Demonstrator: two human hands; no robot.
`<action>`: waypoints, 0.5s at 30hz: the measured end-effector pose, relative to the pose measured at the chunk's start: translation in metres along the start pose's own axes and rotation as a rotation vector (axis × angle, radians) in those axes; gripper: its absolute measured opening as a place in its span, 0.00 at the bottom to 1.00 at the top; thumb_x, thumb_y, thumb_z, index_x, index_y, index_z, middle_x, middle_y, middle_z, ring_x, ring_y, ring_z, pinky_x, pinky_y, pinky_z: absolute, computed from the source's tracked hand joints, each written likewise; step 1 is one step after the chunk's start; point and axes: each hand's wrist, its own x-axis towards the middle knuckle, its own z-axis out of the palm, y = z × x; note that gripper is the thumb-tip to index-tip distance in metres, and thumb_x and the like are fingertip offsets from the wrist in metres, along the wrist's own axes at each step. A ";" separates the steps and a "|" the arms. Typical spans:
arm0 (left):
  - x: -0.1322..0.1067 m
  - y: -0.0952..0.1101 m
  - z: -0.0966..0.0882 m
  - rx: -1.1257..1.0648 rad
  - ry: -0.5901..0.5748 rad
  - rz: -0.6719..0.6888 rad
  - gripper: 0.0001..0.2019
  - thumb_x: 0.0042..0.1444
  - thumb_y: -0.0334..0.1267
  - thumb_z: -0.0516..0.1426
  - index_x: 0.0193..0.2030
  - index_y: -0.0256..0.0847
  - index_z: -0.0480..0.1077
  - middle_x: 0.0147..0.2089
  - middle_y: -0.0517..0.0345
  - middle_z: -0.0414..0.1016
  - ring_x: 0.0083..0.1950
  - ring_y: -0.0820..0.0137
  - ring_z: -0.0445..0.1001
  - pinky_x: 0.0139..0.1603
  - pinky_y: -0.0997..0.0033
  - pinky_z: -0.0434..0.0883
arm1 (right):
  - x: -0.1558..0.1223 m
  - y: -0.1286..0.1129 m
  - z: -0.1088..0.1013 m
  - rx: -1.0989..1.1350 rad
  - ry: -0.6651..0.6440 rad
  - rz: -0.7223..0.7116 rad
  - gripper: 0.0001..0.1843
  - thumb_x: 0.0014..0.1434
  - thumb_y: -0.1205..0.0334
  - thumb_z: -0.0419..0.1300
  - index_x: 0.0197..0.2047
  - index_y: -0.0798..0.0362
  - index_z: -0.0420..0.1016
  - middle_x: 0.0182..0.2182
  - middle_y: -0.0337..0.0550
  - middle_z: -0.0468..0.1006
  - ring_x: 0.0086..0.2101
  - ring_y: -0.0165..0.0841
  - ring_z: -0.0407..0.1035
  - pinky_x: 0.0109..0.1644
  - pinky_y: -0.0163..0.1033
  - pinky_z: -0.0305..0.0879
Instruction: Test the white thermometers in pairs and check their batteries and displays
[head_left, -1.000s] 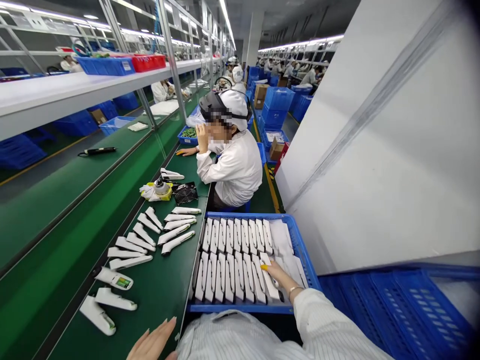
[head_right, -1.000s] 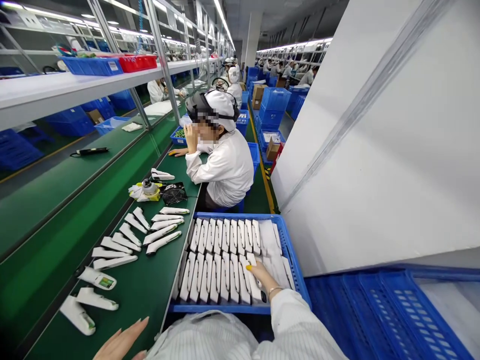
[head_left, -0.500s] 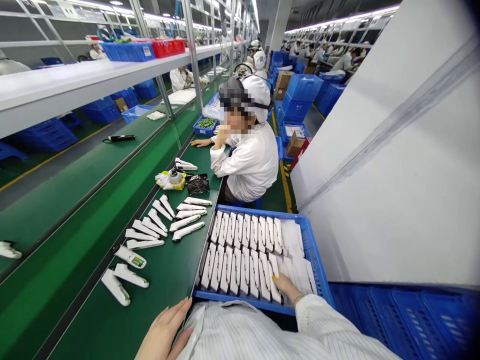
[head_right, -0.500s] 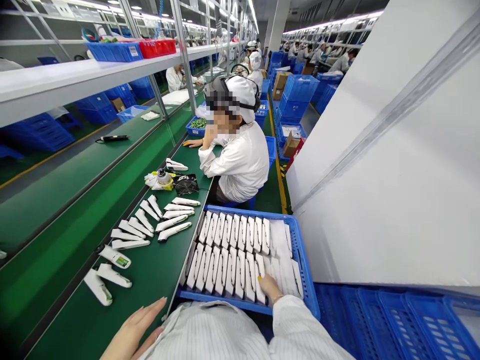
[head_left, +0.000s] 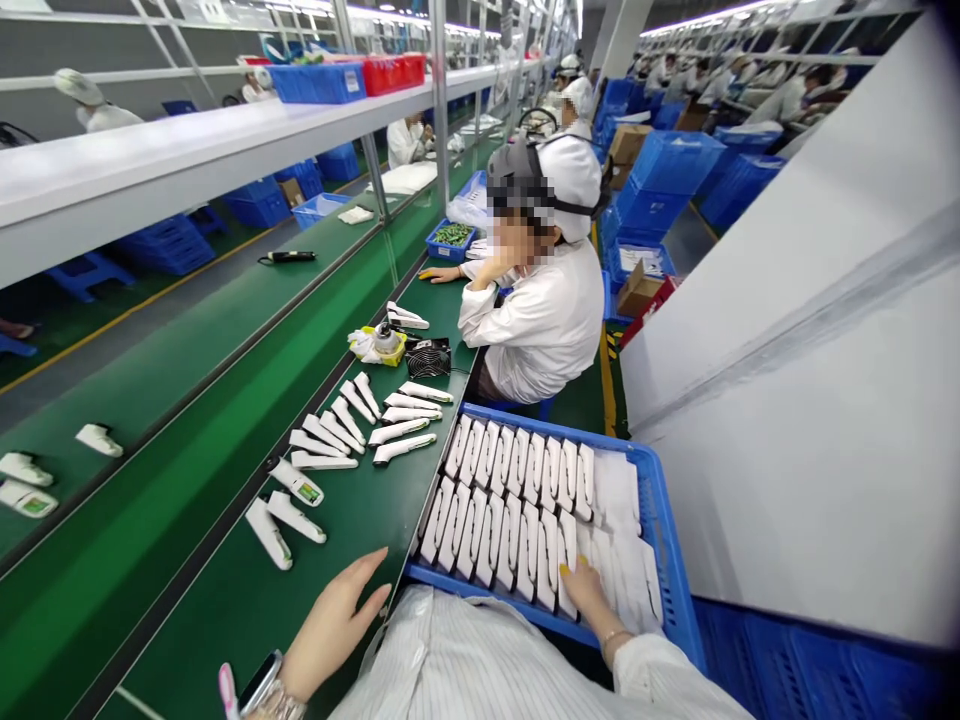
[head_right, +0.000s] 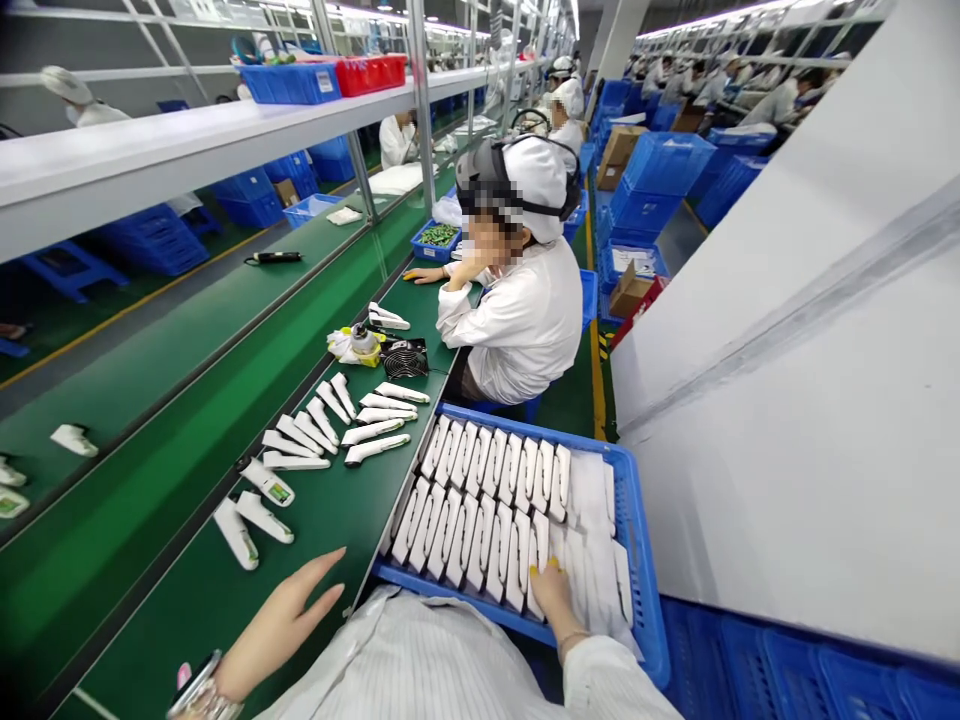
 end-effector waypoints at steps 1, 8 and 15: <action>0.001 -0.005 0.002 0.015 -0.024 -0.045 0.25 0.58 0.47 0.45 0.60 0.39 0.60 0.62 0.49 0.63 0.61 0.62 0.63 0.61 0.60 0.63 | -0.001 -0.005 0.002 -0.042 0.018 -0.009 0.25 0.55 0.66 0.52 0.56 0.63 0.64 0.54 0.64 0.65 0.57 0.48 0.58 0.59 0.46 0.53; -0.010 -0.019 0.014 -0.005 -0.152 -0.089 0.28 0.57 0.48 0.45 0.62 0.37 0.57 0.62 0.48 0.62 0.61 0.61 0.63 0.61 0.60 0.62 | -0.027 -0.060 0.042 -0.207 -0.113 -0.119 0.34 0.52 0.60 0.53 0.62 0.64 0.55 0.63 0.63 0.50 0.64 0.50 0.36 0.64 0.50 0.39; -0.015 -0.044 0.026 -0.145 -0.012 -0.146 0.27 0.54 0.49 0.49 0.60 0.41 0.60 0.67 0.49 0.53 0.65 0.60 0.56 0.63 0.59 0.56 | -0.063 -0.104 0.079 -0.178 -0.478 -0.371 0.26 0.49 0.58 0.60 0.51 0.60 0.69 0.61 0.59 0.57 0.61 0.46 0.50 0.63 0.45 0.45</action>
